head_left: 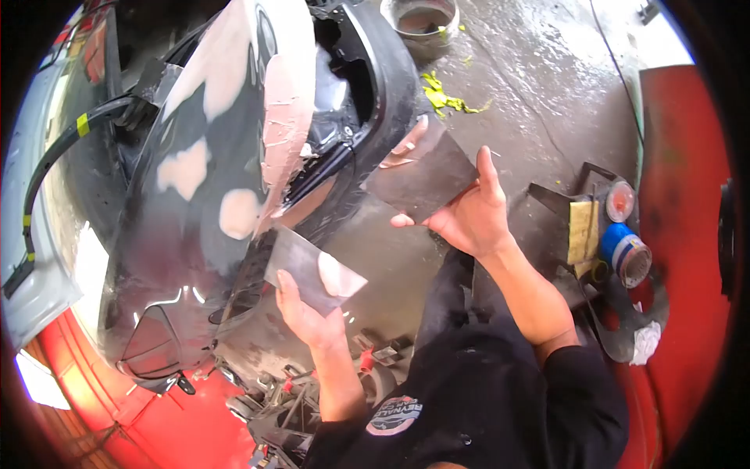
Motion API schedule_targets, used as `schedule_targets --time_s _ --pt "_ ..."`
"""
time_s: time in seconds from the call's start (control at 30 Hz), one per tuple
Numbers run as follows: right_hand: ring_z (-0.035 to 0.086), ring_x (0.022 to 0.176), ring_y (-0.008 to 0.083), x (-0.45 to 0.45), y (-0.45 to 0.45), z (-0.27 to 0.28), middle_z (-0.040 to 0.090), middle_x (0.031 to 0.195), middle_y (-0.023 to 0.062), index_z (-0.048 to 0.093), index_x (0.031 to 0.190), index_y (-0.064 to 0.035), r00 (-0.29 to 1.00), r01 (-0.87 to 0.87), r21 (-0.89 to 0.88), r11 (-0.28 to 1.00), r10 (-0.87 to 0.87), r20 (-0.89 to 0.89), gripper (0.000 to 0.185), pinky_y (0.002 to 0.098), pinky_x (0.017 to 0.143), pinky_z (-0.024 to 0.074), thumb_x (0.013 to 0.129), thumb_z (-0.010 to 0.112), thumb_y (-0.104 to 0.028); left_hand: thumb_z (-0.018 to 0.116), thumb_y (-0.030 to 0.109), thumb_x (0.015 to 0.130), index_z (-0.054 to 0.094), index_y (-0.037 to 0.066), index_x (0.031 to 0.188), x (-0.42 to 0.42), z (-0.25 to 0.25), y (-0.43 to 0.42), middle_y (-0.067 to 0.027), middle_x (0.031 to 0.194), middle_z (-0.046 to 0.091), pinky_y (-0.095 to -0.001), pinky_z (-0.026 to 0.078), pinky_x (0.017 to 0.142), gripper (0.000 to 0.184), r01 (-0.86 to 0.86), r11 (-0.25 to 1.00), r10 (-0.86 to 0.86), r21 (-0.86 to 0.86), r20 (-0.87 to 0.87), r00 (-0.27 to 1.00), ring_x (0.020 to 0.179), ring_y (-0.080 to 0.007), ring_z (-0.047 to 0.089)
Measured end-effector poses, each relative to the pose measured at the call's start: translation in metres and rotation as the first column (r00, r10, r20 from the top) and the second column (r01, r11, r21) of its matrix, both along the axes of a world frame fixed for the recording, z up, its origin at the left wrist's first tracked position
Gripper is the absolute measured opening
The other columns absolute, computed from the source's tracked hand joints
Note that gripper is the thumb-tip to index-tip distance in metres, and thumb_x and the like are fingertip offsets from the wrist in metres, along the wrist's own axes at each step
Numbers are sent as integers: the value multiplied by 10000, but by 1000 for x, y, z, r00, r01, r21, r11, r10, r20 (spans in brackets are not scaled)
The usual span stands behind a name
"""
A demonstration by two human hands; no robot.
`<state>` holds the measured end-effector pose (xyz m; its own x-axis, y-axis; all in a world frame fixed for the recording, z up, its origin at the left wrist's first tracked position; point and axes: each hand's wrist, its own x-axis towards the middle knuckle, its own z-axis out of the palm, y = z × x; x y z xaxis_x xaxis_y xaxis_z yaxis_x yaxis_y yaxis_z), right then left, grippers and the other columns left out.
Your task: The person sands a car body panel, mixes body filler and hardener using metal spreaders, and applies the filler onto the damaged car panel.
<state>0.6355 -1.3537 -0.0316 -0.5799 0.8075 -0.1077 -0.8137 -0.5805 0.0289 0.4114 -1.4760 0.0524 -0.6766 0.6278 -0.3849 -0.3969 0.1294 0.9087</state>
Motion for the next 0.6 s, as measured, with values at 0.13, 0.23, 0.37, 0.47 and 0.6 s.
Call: schedule_targets --time_s 0.13,0.23,0.37,0.47,0.6 --pt "516 1363 414 -21 11 -18 544 1490 207 499 1522 -72 885 101 434 895 -280 371 752 558 1021 493 952 582 -556 604 280 1044 619 79 1272 1 -22 -13 -65 1242 679 -466 532 999 305 -63 996 66 -62 54 996 1141 -256 663" --pt "554 1261 449 -22 49 -31 609 1393 241 690 1329 -62 237 -220 974 63 -965 115 618 544 1007 489 846 691 -448 587 246 1055 616 72 1261 6 -41 -20 -70 1233 681 -458 537 1002 272 -15 998 21 -61 100 995 1133 -258 666" --pt "561 1223 435 -59 89 -53 647 1363 175 726 1272 -158 29 -268 951 -154 -988 -152 511 606 999 465 798 782 -342 576 234 1061 607 50 1261 9 -62 -23 -87 1225 681 -465 532 1011 273 30 996 -20 -87 112 993 1134 -267 667" --pt "566 1244 402 -74 120 -61 646 1386 109 707 1277 -190 32 -278 935 -219 -975 -219 586 593 1061 429 714 844 -274 542 239 1072 603 31 1250 12 -70 -24 -104 1243 679 -466 525 1020 280 28 993 -16 -112 106 994 1140 -268 668" --pt "569 1238 386 -82 138 -59 631 1412 90 703 1269 -197 43 -273 916 -294 -955 -294 638 595 1059 423 653 854 -263 530 245 1075 612 26 1239 14 -73 -24 -100 1226 690 -452 524 1017 286 52 992 -40 -117 106 994 1138 -261 670"
